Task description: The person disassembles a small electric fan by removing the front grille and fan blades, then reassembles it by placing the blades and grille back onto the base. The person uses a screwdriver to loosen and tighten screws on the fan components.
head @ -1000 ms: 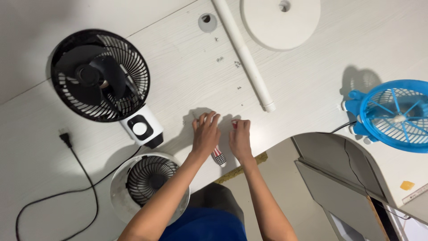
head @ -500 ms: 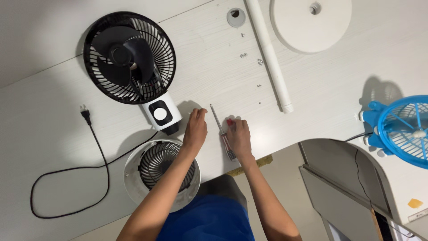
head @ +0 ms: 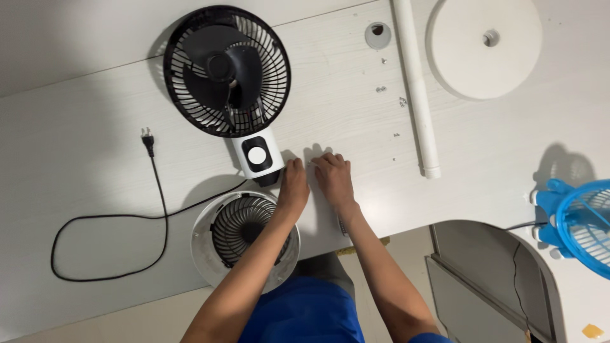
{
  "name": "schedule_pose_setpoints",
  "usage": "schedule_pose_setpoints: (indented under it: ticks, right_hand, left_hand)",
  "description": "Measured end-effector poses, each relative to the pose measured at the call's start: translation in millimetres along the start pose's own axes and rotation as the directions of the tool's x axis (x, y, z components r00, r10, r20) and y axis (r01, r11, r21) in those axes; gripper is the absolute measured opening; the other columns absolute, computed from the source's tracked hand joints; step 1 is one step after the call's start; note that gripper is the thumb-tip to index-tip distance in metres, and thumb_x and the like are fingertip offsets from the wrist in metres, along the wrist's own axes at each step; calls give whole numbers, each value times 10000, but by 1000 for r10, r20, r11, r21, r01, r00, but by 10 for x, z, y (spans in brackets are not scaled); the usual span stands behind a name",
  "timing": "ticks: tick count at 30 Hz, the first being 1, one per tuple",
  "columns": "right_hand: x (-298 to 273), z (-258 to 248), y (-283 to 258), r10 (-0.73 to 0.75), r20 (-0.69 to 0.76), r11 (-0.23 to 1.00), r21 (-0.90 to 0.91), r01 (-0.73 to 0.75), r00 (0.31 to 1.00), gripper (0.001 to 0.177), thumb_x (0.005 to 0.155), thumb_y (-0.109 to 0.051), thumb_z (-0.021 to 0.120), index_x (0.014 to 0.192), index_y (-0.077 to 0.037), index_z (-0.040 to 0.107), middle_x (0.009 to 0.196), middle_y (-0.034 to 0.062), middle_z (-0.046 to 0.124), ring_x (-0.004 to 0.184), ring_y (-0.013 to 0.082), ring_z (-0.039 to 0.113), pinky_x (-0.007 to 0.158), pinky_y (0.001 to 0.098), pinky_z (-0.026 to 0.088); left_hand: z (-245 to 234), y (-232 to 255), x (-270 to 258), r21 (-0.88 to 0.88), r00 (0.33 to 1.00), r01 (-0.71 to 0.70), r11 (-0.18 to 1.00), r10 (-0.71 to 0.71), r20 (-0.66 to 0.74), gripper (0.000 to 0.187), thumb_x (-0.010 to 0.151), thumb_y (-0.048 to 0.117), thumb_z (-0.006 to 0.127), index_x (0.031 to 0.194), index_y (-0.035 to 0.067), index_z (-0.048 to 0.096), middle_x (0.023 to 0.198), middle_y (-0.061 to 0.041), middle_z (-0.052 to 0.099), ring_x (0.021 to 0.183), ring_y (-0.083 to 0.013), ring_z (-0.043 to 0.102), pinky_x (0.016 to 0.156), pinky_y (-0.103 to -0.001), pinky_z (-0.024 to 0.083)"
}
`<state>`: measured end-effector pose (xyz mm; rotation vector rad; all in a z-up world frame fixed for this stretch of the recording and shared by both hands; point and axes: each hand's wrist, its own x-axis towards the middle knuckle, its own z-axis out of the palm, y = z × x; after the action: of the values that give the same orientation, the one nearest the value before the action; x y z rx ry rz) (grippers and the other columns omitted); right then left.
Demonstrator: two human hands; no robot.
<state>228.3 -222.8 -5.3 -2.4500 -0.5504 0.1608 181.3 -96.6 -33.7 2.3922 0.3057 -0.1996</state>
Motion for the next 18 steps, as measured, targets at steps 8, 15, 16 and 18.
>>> schedule_pose_setpoints:
  ticks: [8, 15, 16, 18]
  right_hand:
    - [117, 133, 83, -102, 9, 994, -49, 102, 995, 164, 848, -75, 736, 992, -142, 775, 964, -6, 707, 877, 244, 586, 786, 397, 413]
    - [161, 152, 104, -106, -5, 994, -27, 106, 994, 112, 817, -123, 763, 928, -134, 766, 907, 1, 685, 873, 261, 583, 784, 408, 402]
    - [160, 151, 107, -95, 4, 995, -38, 95, 995, 104, 814, -121, 765, 916, -140, 767, 907, -1, 684, 867, 259, 582, 785, 407, 402]
    - [181, 151, 103, -73, 22, 995, -61, 74, 997, 91, 809, -118, 770, 893, -153, 768, 907, -5, 683, 855, 256, 581, 787, 405, 403]
  left_hand:
    - [115, -36, 154, -11, 999, 51, 999, -51, -12, 348, 791, -174, 635, 1113, -77, 545, 1108, -267, 596, 1024, -414, 656, 868, -426, 566]
    - [127, -49, 202, -31, 996, 25, 999, -28, -88, 180, 896, -78, 623, 1068, -86, 569, 1031, -265, 639, 937, -414, 689, 780, -436, 588]
    - [120, -41, 207, -27, 996, 29, 999, -31, -83, 180, 894, -75, 619, 1068, -83, 571, 1029, -264, 642, 934, -418, 691, 778, -438, 590]
    - [84, -26, 233, -20, 997, 37, 999, -38, -74, 180, 891, -69, 613, 1066, -78, 575, 1024, -263, 648, 929, -424, 695, 773, -443, 592]
